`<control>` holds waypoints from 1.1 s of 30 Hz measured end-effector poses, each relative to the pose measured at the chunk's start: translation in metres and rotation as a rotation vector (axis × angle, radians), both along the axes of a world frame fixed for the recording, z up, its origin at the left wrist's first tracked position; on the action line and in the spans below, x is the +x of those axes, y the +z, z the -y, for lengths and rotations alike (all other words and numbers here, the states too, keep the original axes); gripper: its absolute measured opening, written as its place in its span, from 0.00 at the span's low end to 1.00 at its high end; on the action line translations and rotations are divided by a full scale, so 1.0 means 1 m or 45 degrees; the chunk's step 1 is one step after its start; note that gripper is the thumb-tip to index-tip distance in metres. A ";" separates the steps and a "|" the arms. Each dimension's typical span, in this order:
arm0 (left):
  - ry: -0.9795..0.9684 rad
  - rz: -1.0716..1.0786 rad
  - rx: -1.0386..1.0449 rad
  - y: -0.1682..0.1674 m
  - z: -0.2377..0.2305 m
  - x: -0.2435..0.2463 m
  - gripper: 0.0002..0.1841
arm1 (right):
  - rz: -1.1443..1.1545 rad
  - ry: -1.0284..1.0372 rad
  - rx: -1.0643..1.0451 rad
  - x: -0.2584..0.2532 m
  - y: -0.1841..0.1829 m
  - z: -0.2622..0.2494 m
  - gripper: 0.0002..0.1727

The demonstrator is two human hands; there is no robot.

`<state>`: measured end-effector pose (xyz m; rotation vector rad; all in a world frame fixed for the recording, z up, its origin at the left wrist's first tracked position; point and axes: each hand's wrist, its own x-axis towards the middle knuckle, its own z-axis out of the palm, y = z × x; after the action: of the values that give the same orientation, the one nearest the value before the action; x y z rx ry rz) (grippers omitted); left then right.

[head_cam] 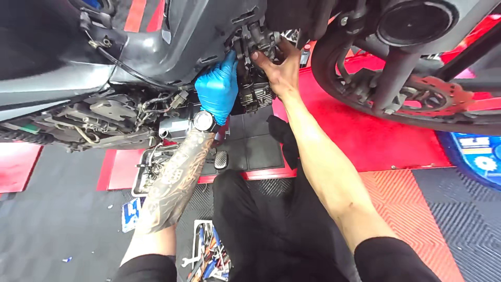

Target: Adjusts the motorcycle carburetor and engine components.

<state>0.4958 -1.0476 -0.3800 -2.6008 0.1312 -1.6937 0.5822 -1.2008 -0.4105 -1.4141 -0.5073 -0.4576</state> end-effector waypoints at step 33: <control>-0.032 0.020 0.039 0.004 -0.003 -0.002 0.11 | -0.050 0.057 -0.052 0.002 0.002 0.004 0.36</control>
<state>0.4942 -1.0443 -0.3756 -2.5749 0.1887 -1.7056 0.5840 -1.2047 -0.4090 -1.4455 -0.5179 -0.3850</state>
